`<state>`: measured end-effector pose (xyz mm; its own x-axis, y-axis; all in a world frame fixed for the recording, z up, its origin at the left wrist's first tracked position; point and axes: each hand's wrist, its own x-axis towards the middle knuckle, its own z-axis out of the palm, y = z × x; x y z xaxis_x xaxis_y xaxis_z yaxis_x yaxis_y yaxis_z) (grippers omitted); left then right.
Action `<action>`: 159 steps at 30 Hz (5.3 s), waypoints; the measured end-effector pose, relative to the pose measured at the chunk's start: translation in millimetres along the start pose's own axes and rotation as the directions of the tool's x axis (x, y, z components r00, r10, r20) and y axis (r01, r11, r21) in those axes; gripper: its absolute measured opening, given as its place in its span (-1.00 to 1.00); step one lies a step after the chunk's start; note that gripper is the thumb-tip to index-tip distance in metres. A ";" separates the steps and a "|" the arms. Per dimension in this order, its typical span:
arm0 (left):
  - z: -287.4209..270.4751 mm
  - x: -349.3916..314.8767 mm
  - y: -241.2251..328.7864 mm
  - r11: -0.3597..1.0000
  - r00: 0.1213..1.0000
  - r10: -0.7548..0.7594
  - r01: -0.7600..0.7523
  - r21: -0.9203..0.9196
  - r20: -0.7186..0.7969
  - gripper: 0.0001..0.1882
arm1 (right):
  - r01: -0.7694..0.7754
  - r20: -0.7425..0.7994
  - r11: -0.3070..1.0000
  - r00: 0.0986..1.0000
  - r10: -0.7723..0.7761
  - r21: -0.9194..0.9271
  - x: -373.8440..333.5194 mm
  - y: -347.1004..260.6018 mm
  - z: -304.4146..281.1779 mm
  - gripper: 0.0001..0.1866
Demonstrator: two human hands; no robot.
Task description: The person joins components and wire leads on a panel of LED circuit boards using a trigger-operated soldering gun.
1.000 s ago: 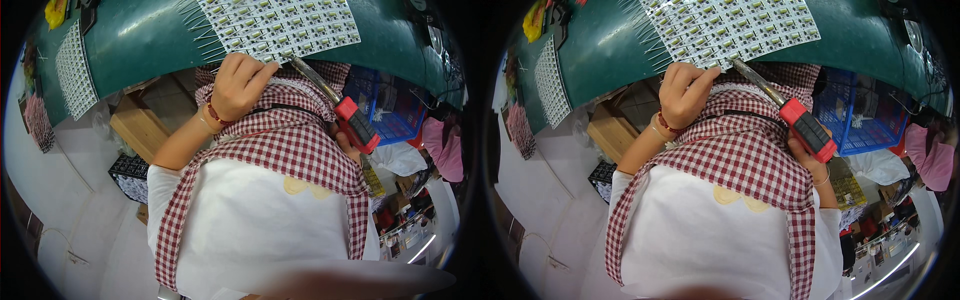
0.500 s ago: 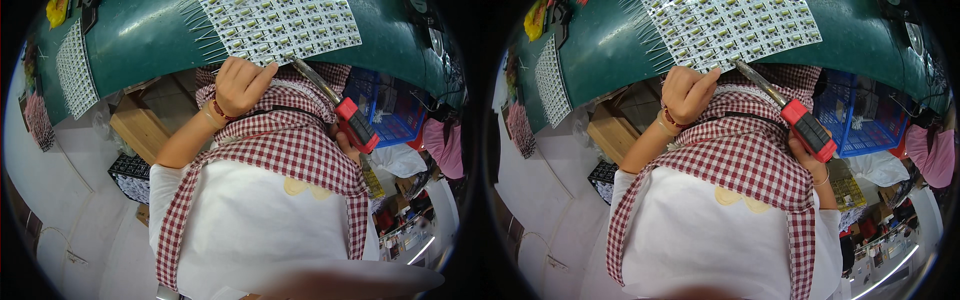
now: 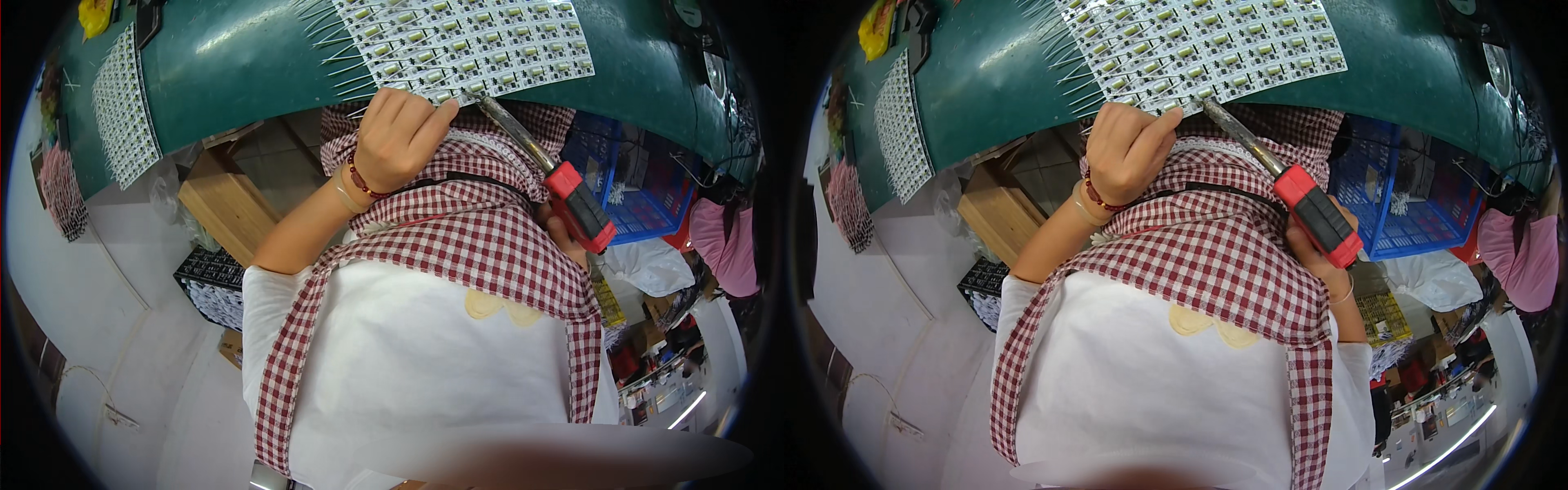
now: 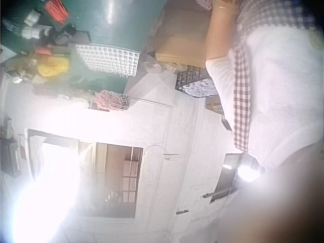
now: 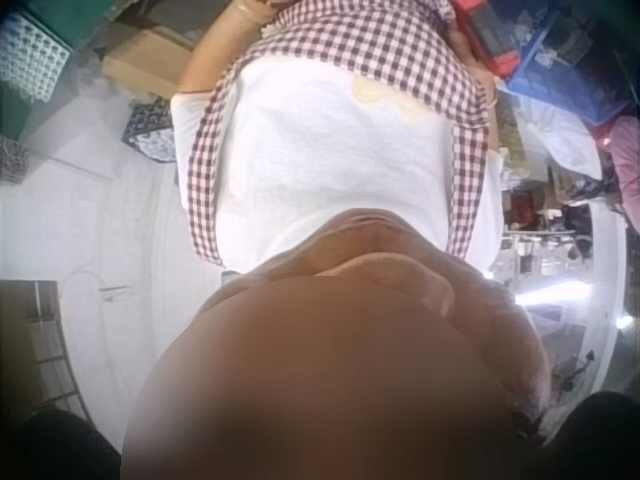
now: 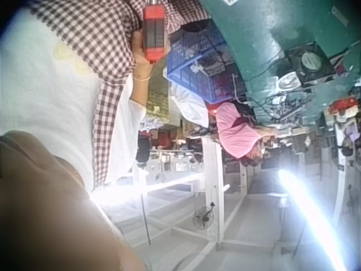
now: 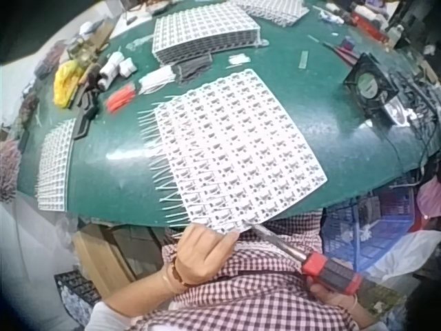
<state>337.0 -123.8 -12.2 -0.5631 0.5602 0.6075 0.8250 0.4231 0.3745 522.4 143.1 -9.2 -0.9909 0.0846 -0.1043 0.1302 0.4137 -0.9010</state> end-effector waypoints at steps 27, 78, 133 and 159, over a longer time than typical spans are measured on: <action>0.2 2.3 0.8 1.000 1.000 0.000 0.000 0.005 0.029 -0.71 | 0.230 0.006 0.973 0.973 -0.230 -0.025 25.5 -19.1 -3.7 -0.79; 17.4 37.1 15.4 0.989 0.978 -0.147 0.148 0.002 0.150 -0.76 | -0.121 -0.067 0.913 0.985 0.159 0.391 2.4 -0.3 -14.9 -0.73; 15.8 46.9 1.6 0.979 0.978 -0.169 0.153 0.133 0.122 -0.82 | -0.104 -0.002 0.988 0.995 0.105 0.114 28.5 -16.4 -12.4 -0.78; 11.1 49.4 -3.5 0.975 0.964 -0.221 0.223 0.005 0.146 -0.83 | -0.121 -0.008 0.958 0.992 0.127 0.259 14.2 -10.5 -15.6 -0.80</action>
<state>305.8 -89.7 8.7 -0.7325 0.5502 0.4008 0.6784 0.5411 0.4970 507.5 154.1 5.3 -0.9660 0.1441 -0.2149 0.2361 0.1517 -0.9598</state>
